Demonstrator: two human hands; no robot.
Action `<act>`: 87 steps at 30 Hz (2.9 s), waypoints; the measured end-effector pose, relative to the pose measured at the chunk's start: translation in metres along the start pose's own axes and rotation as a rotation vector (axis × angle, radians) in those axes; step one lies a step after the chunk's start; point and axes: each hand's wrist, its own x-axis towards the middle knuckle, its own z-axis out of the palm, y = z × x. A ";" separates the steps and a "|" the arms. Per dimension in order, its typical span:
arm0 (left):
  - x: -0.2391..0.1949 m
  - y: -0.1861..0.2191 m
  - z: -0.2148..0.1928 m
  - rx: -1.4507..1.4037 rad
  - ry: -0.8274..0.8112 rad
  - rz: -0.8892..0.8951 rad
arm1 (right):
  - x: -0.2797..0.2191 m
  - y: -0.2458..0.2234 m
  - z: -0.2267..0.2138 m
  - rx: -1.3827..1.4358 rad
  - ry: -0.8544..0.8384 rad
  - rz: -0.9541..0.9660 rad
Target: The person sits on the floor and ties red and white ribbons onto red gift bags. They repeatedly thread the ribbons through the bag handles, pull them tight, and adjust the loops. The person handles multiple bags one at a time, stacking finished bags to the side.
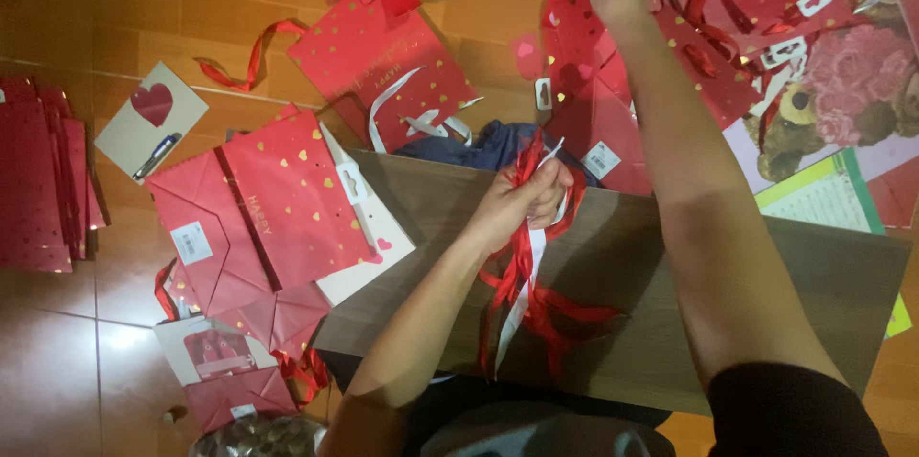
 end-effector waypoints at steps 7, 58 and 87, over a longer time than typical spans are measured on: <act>0.002 0.003 0.000 -0.012 -0.010 -0.012 | 0.010 0.011 0.073 -0.276 -0.245 -0.014; -0.028 -0.030 -0.012 0.402 0.226 0.436 | -0.261 -0.203 -0.163 1.077 -0.216 0.237; -0.049 -0.002 -0.012 -0.068 -0.078 0.344 | -0.281 -0.172 -0.164 1.627 -0.052 0.291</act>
